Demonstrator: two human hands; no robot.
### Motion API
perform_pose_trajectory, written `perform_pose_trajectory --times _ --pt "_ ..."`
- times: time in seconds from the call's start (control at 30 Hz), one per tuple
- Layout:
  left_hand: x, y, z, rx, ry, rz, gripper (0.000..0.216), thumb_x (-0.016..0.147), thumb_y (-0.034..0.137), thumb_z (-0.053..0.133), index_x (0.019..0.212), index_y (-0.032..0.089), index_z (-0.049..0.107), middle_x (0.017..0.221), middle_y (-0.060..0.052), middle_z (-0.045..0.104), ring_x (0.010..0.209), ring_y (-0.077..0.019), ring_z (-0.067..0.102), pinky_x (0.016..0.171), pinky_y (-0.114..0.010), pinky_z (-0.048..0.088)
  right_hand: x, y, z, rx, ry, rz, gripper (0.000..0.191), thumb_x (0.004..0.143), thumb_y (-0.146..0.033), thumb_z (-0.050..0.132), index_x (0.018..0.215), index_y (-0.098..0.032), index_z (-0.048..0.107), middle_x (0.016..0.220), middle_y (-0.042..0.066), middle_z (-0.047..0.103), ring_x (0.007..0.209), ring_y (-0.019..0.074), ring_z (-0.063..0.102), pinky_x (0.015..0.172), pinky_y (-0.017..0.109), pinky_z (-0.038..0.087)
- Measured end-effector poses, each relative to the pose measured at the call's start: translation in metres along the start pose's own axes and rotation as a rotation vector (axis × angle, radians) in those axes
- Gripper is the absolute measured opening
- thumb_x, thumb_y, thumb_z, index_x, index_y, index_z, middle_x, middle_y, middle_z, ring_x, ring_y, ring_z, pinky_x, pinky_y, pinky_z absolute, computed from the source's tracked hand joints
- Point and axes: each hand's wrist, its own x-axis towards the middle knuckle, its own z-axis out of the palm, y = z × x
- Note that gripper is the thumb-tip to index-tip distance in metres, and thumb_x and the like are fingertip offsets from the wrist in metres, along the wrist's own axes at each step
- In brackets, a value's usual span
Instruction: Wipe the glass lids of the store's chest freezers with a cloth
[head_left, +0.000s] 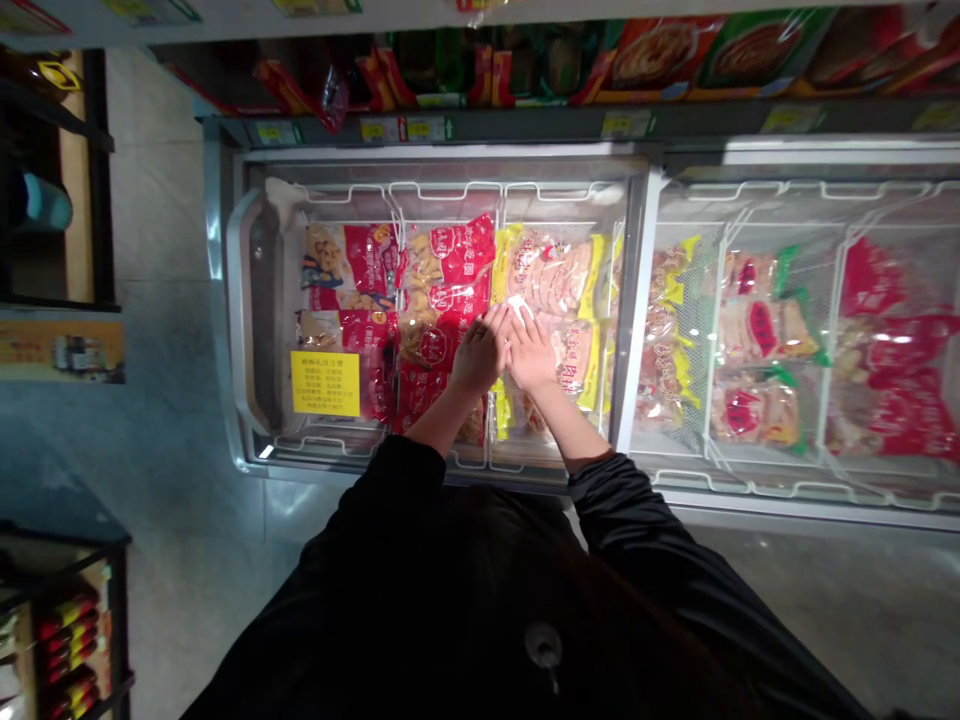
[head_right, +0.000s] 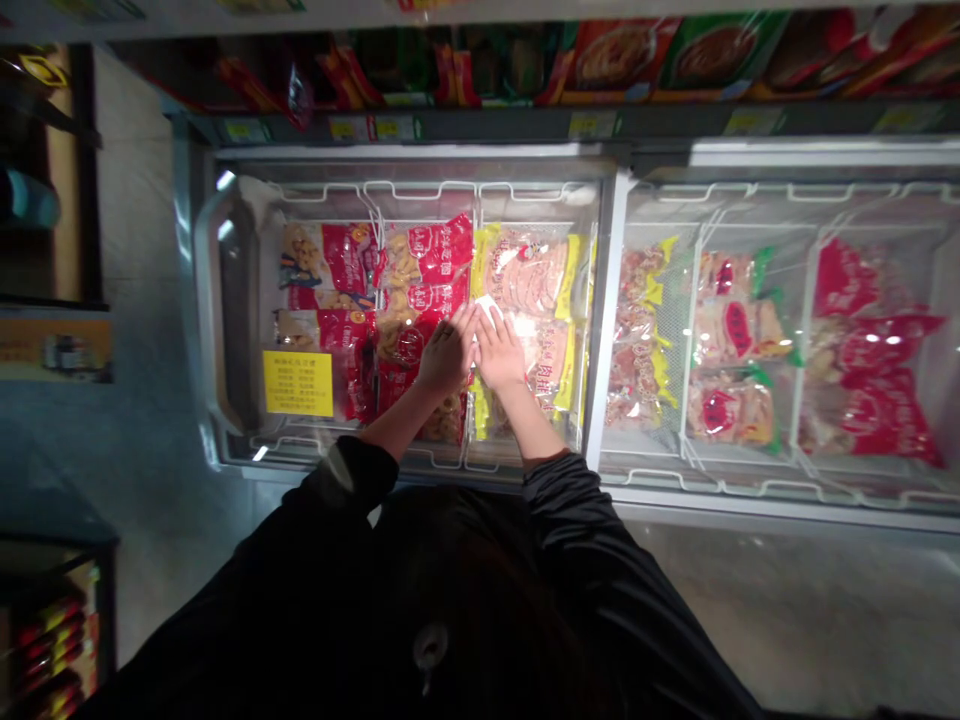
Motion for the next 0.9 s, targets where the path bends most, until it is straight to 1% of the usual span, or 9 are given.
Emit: perform_pose_trajectory --times 0.1,0.2,0.27,0.33,0.5,0.6,0.7,0.8,0.9 --pt "0.003 0.004 -0.005 0.029 -0.001 -0.008 0.059 0.11 0.017 0.041 0.167 0.003 0.041 0.173 -0.02 0.046 0.167 -0.0282 0.034 0.137 -0.047 0.034 0.006 0.03 -0.019 -0.017 0.032 0.041 0.068 0.111 -0.037 0.03 0.176 -0.016 0.028 0.183 0.005 0.029 0.171 0.0247 0.018 0.14 0.05 0.014" --pt "0.006 0.011 -0.006 0.037 -0.003 -0.014 0.059 0.11 0.017 0.041 0.167 0.002 0.041 0.172 -0.021 0.046 0.167 -0.028 0.033 0.138 -0.047 0.032 -0.006 0.051 -0.029 -0.053 0.051 0.133 0.07 0.111 -0.038 0.031 0.177 -0.017 0.023 0.184 0.005 0.025 0.171 0.0254 0.017 0.14 0.052 0.014" --pt "0.008 0.017 -0.004 0.031 -0.008 -0.024 0.06 0.109 0.016 0.043 0.167 0.005 0.041 0.172 -0.02 0.047 0.167 -0.0269 0.032 0.139 -0.048 0.031 -0.019 0.051 -0.027 -0.063 0.042 0.182 0.07 0.111 -0.038 0.031 0.177 -0.016 0.023 0.184 0.005 0.024 0.172 0.026 0.015 0.14 0.053 0.014" --pt "0.009 0.024 -0.001 0.028 -0.017 -0.038 0.061 0.108 0.015 0.043 0.169 0.008 0.04 0.172 -0.018 0.048 0.168 -0.0261 0.032 0.14 -0.049 0.029 -0.028 0.039 -0.019 -0.046 0.025 0.2 0.07 0.111 -0.037 0.029 0.177 -0.015 0.024 0.185 0.005 0.023 0.172 0.0263 0.014 0.14 0.052 0.015" --pt "0.006 0.035 0.003 0.039 -0.037 -0.036 0.06 0.109 0.017 0.041 0.169 0.009 0.039 0.173 -0.017 0.047 0.168 -0.025 0.032 0.141 -0.048 0.025 -0.019 0.011 -0.007 0.011 -0.043 0.085 0.067 0.11 -0.028 0.024 0.175 -0.011 0.03 0.181 0.007 0.033 0.171 0.0244 0.016 0.14 0.05 0.014" --pt "0.002 0.036 0.001 0.031 -0.01 -0.033 0.059 0.11 0.016 0.04 0.168 0.008 0.041 0.172 -0.018 0.049 0.166 -0.0251 0.035 0.141 -0.049 0.024 0.0 0.023 -0.017 0.018 -0.055 -0.004 0.066 0.109 -0.03 0.03 0.173 -0.012 0.035 0.182 0.005 0.032 0.172 0.0218 0.015 0.14 0.047 0.011" --pt "0.001 0.037 0.0 0.014 0.019 -0.036 0.06 0.108 0.014 0.039 0.168 0.007 0.04 0.171 -0.019 0.049 0.166 -0.0258 0.037 0.141 -0.051 0.023 0.008 0.048 -0.03 -0.014 0.002 0.007 0.068 0.11 -0.035 0.031 0.175 -0.014 0.031 0.183 0.005 0.028 0.171 0.024 0.018 0.14 0.05 0.012" --pt "0.005 0.04 0.003 -0.005 0.035 -0.035 0.062 0.108 0.014 0.039 0.17 0.009 0.037 0.172 -0.018 0.048 0.166 -0.0264 0.036 0.141 -0.052 0.023 -0.005 0.064 -0.035 -0.043 0.052 0.089 0.068 0.111 -0.037 0.028 0.175 -0.014 0.028 0.183 0.006 0.027 0.171 0.0254 0.02 0.139 0.05 0.014" --pt "0.01 0.046 0.008 -0.016 0.045 -0.038 0.064 0.108 0.014 0.042 0.171 0.011 0.035 0.173 -0.018 0.046 0.167 -0.0266 0.034 0.141 -0.052 0.024 -0.029 0.063 -0.028 -0.042 0.061 0.158 0.069 0.111 -0.037 0.027 0.175 -0.012 0.028 0.183 0.007 0.026 0.171 0.0273 0.02 0.139 0.053 0.014"
